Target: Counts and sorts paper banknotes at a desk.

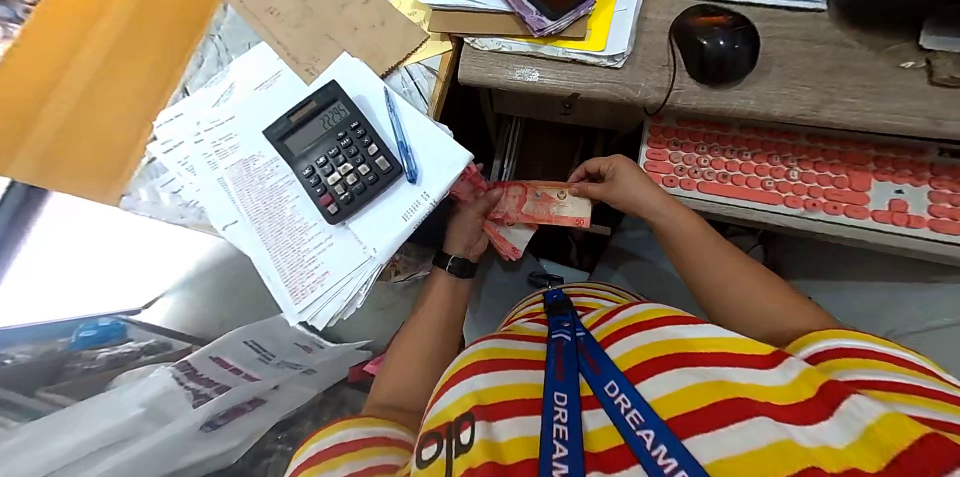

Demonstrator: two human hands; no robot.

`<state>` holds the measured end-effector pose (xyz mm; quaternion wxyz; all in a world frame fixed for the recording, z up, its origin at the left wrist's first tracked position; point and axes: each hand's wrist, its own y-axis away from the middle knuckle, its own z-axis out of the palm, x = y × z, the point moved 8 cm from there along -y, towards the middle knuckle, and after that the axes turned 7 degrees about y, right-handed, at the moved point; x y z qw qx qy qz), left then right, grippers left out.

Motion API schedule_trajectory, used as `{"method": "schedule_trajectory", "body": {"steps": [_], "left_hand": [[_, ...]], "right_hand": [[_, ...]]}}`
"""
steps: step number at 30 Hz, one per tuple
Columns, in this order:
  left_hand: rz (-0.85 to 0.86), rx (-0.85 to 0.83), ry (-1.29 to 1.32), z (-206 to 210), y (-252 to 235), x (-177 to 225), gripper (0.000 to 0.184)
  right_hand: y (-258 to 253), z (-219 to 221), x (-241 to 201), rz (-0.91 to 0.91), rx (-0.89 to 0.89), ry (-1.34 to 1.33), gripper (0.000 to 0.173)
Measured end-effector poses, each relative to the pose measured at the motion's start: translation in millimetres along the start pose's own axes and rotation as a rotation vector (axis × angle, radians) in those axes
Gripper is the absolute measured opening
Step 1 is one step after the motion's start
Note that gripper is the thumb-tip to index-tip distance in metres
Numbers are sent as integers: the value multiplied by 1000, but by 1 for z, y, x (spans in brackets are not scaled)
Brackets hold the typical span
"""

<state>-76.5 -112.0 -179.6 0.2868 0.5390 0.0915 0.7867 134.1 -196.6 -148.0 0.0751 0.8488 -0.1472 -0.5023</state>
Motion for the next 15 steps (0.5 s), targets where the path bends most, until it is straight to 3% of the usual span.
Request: {"method": "schedule_trajectory", "body": {"steps": [3,11,15], "left_hand": [[16,-27,19,6,-1,2,52],[-7,34,39,20,6,1,41],[101,-25,-267,20,4,2,49]], "right_hand": [[5,-5,6,27,7,46,9],[20,-21,17,80,70,113,19],[26,-39,15,82,123,253,22]]}}
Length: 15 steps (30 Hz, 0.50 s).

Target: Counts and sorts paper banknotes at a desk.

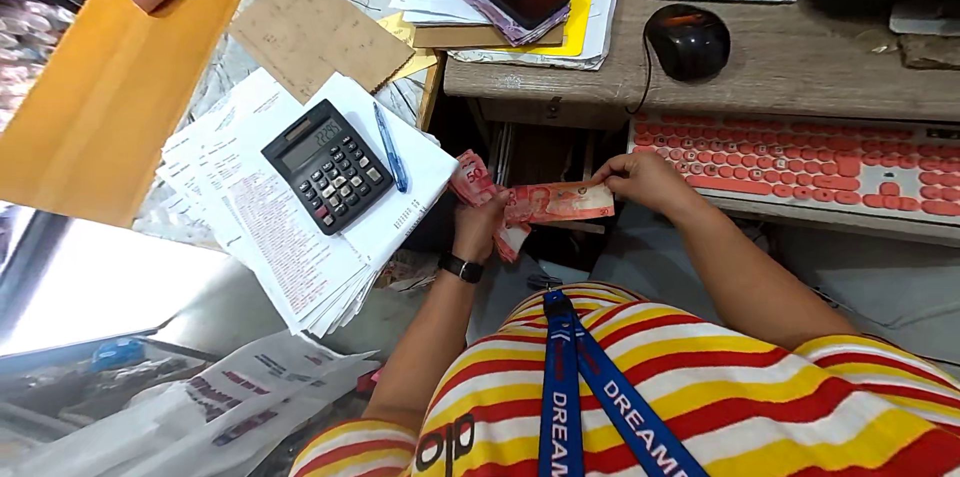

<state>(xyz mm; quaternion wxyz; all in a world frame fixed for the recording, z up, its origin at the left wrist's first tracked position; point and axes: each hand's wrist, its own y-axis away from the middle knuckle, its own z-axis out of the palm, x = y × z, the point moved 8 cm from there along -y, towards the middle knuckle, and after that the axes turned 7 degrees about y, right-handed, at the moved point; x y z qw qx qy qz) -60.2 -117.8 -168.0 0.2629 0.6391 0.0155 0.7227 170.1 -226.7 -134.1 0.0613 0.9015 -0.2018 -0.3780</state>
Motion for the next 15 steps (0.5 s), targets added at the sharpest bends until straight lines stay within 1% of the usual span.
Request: {"method": "schedule_trajectory", "body": {"steps": [2,3,4,5,6,8,9,12,15], "left_hand": [[104,-38,-231,2,1,5,46],[125,-48,-261,3,1,5,44],[130,-51,-215,4,1,3,41],[117,-59,-112,5,0,-1,40],[90,-79,18,7,0,-7,44],[40,-85,234,10,1,-20,44],[31,-89,299,13,3,-24,45],[25,-103,374,22,9,-30,50],[-27,-107,396,32,13,-30,44]], "right_hand": [[-2,-11,0,-27,42,66,22],[-4,-16,-2,-22,36,88,22],[-6,-21,-3,-1,20,89,22],[-9,-24,-4,23,11,67,21],[-11,-26,-3,48,-2,19,20],[-12,-25,-3,83,-37,-153,15],[-11,-21,-5,92,-49,-249,13],[-3,0,-7,103,-93,-408,9],[5,32,-6,130,-165,-476,8]]}}
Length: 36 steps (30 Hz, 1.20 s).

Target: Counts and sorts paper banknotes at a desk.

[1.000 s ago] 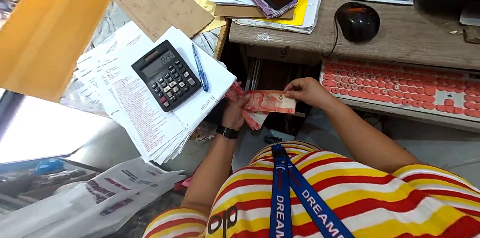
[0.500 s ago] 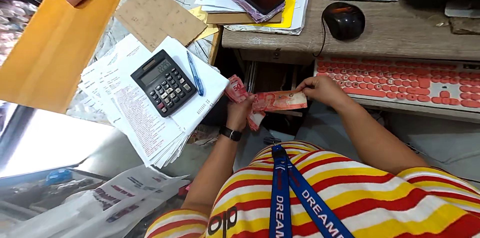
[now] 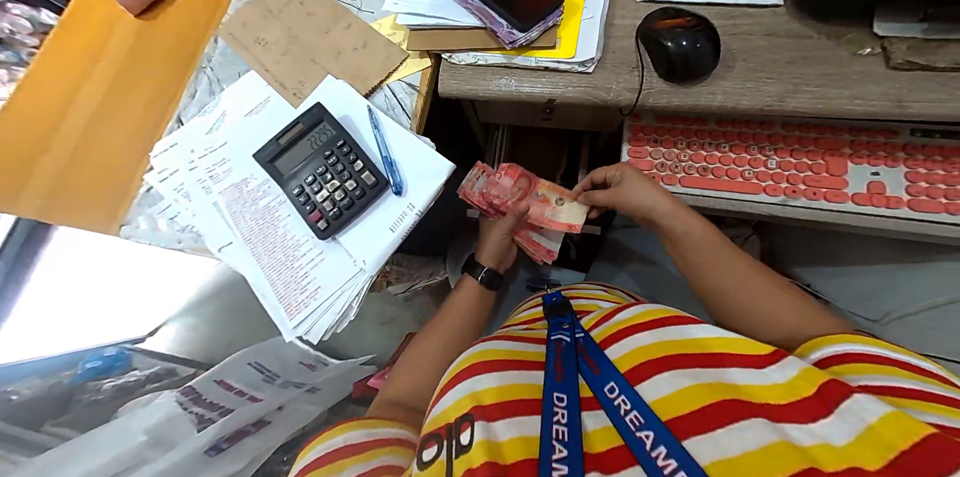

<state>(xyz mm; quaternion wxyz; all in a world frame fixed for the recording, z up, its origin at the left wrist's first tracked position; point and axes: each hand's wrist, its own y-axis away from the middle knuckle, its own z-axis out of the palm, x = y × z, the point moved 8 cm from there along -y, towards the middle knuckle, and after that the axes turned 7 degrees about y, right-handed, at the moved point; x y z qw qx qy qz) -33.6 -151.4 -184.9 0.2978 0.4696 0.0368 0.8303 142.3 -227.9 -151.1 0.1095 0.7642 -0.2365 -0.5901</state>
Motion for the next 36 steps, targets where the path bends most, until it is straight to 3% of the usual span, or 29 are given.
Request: {"method": "schedule_trajectory", "body": {"steps": [4,6,9,10,11,13,15,18,21,23,26,30,36], "left_hand": [[-57,34,59,12,0,0,25],[-81,-1,107,15,-1,1,34],[-68,-5,170,21,2,9,37],[-60,-11,179,25,6,13,37],[-49,-25,188,31,11,19,35],[3,-91,231,45,24,36,32],[141,-256,282,54,40,65,25],[528,-422,81,46,69,137,22],[978,-277,-446,5,106,209,30],[1122,-103,-723,-23,126,229,46],[1143,81,-933,-54,135,230,60],[1055,189,-962,-87,125,218,73],[1063,166,-942,-93,119,207,67]], "right_hand": [[4,27,13,78,-57,-19,7],[5,30,16,40,-14,80,11],[11,34,26,-49,71,104,51],[16,42,31,-17,22,-20,61],[26,54,32,46,-48,-224,60],[44,72,20,87,-122,-601,40],[49,67,-12,-144,-82,-680,24],[47,33,-81,-862,54,-218,29],[52,23,-147,-1209,245,161,23],[52,43,-178,-1303,272,300,23],[41,91,-198,-1321,236,337,24],[17,137,-190,-1185,146,291,25],[7,143,-175,-1205,247,225,65]]}}
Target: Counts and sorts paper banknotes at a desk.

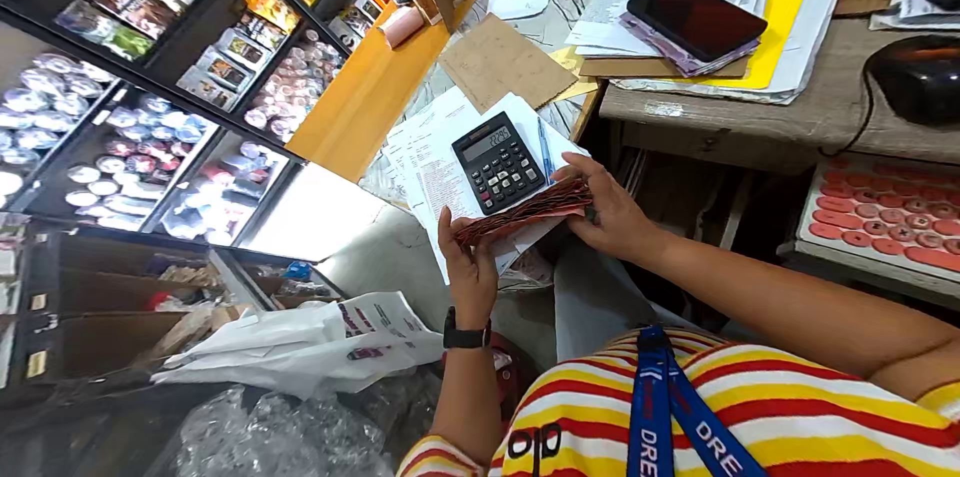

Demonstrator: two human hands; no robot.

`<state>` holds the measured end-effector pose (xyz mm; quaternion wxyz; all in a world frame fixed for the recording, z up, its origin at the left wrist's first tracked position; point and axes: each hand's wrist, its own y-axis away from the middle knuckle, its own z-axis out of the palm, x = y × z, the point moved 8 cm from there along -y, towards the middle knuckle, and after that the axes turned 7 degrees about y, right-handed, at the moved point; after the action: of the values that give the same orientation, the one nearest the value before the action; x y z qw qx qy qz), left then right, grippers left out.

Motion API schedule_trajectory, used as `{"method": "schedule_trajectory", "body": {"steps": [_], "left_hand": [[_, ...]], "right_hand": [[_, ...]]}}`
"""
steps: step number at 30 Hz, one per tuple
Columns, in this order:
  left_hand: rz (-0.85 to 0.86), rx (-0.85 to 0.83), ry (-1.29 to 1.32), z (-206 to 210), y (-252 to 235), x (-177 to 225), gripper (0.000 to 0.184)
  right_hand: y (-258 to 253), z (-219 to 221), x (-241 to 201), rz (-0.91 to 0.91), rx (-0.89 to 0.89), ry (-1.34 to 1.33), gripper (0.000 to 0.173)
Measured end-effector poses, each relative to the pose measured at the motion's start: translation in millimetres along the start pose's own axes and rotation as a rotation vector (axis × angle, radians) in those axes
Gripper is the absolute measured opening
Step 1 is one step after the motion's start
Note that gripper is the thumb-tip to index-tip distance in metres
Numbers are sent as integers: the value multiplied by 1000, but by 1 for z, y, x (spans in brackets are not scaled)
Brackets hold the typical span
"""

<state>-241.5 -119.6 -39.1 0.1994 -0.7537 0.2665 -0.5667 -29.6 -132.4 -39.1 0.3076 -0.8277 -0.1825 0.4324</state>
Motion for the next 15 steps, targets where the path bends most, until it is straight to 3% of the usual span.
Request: {"method": "schedule_trajectory", "body": {"steps": [5,9,15], "left_hand": [[-24,-21,12,2,1,-3,62],[2,-5,3,0,0,-2,44],[0,1,-37,-1,-2,-1,31]], "right_hand": [[-6,2,-6,-2,0,-111,56],[-9,1,-3,-1,44,-198,59],[-14,-6,-12,-142,24,49,45]]}}
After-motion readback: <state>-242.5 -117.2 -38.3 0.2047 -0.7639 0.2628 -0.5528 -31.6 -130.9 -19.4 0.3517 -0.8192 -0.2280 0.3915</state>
